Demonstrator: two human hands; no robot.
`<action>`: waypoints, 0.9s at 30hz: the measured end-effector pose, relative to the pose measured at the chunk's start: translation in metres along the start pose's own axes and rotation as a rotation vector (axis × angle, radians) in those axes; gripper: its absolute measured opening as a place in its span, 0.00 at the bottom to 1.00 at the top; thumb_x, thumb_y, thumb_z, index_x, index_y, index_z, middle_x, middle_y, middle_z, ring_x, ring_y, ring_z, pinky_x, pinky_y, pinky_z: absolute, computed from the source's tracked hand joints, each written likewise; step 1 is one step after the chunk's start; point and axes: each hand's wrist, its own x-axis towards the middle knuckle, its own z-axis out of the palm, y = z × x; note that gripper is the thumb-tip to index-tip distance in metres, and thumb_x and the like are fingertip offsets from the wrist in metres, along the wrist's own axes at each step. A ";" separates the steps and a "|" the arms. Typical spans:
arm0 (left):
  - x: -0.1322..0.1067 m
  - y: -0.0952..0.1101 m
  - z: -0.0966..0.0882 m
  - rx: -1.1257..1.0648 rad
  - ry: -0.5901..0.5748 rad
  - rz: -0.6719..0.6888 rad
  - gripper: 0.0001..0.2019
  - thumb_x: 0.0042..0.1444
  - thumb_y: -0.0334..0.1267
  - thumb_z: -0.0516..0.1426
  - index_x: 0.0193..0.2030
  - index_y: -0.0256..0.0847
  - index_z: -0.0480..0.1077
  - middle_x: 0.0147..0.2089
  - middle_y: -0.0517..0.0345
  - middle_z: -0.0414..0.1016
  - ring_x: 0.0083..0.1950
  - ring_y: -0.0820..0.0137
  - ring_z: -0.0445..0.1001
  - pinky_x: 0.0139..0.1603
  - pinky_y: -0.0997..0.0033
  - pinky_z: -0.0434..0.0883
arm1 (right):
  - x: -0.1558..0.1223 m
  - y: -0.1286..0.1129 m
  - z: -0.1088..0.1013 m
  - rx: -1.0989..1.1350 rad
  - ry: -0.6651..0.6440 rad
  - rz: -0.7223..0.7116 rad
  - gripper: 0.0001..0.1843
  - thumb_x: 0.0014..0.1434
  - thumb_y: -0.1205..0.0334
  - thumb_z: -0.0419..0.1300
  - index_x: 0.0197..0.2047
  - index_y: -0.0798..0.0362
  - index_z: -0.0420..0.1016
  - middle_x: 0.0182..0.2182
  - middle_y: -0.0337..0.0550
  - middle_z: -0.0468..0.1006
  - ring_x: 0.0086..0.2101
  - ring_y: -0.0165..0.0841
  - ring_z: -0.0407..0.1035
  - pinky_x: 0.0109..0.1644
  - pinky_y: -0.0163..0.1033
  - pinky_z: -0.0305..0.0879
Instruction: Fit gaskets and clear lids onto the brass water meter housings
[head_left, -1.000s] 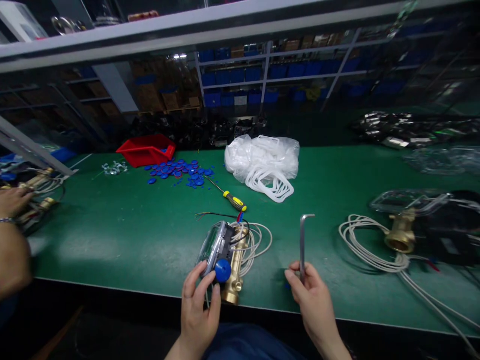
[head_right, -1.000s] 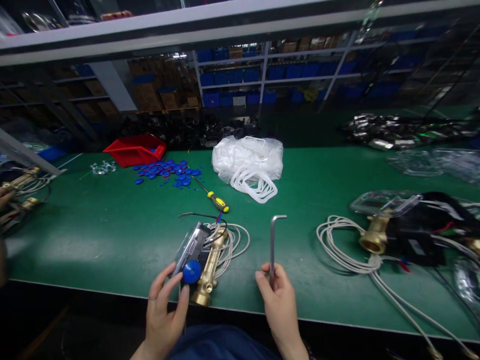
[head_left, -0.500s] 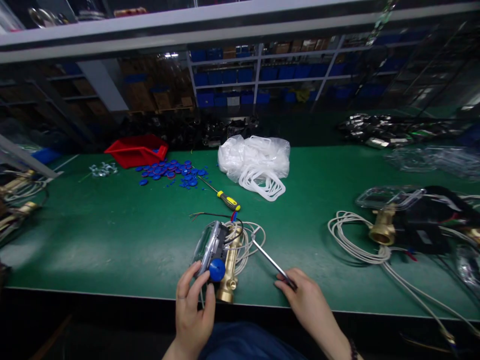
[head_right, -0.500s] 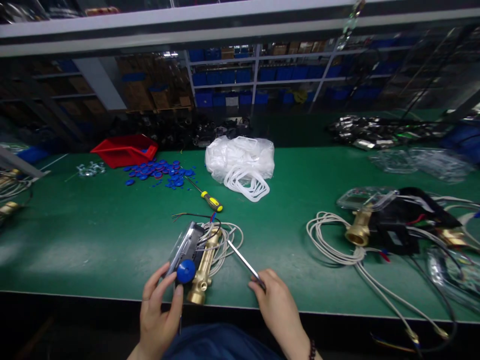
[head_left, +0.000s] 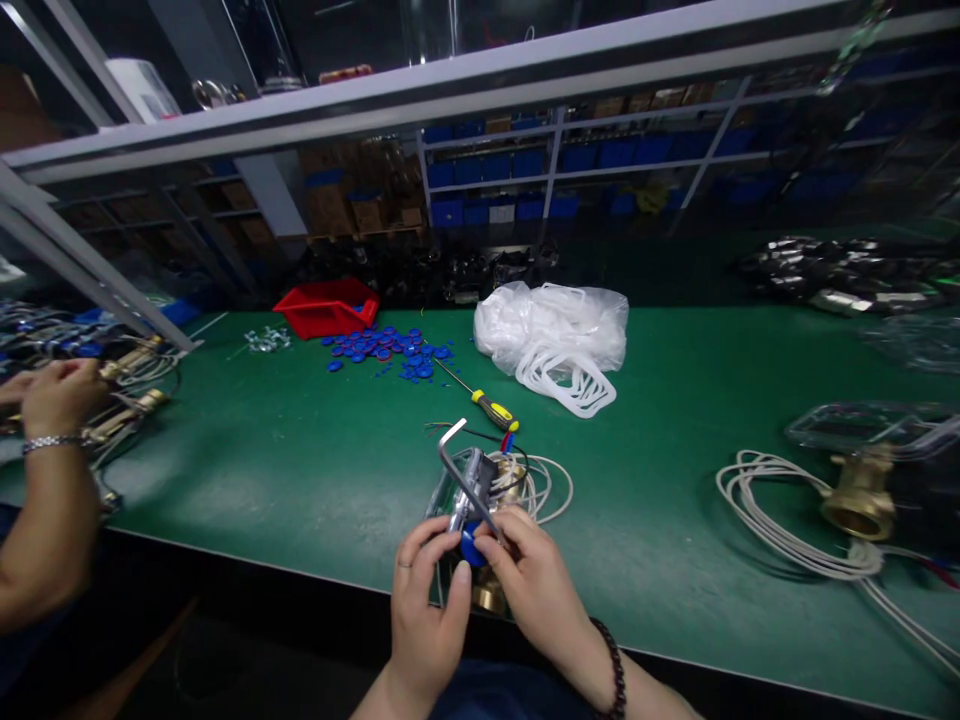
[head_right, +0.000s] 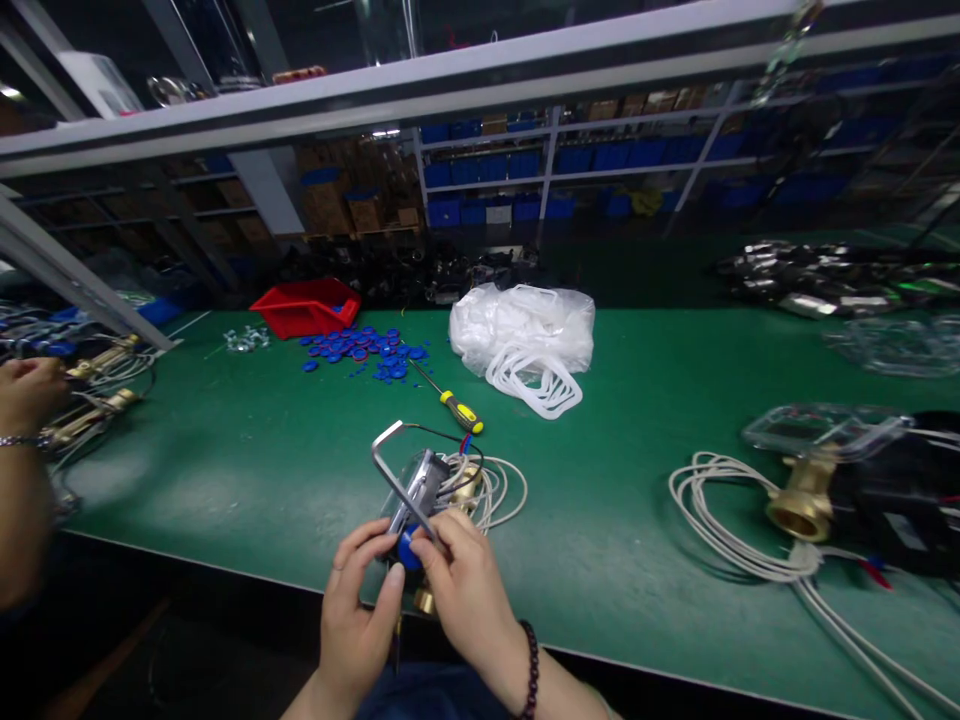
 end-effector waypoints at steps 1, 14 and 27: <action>0.001 0.001 0.000 -0.009 -0.002 -0.010 0.08 0.59 0.32 0.53 0.45 0.41 0.69 0.45 0.50 0.72 0.46 0.65 0.74 0.45 0.63 0.75 | 0.003 0.002 0.003 0.020 -0.001 0.012 0.09 0.57 0.58 0.57 0.29 0.52 0.73 0.29 0.42 0.71 0.33 0.35 0.65 0.38 0.37 0.60; 0.007 0.004 0.001 -0.100 -0.001 -0.074 0.06 0.57 0.32 0.54 0.41 0.42 0.70 0.41 0.52 0.72 0.43 0.65 0.74 0.42 0.64 0.75 | 0.021 0.006 -0.001 0.282 -0.088 0.279 0.16 0.44 0.51 0.64 0.26 0.54 0.65 0.18 0.32 0.63 0.20 0.26 0.55 0.24 0.31 0.54; 0.002 0.002 0.003 -0.107 -0.001 -0.060 0.07 0.59 0.32 0.53 0.43 0.42 0.69 0.42 0.52 0.71 0.44 0.66 0.73 0.44 0.65 0.74 | 0.008 0.008 -0.003 0.122 -0.100 0.166 0.15 0.57 0.50 0.56 0.28 0.54 0.70 0.26 0.39 0.68 0.29 0.32 0.62 0.34 0.36 0.60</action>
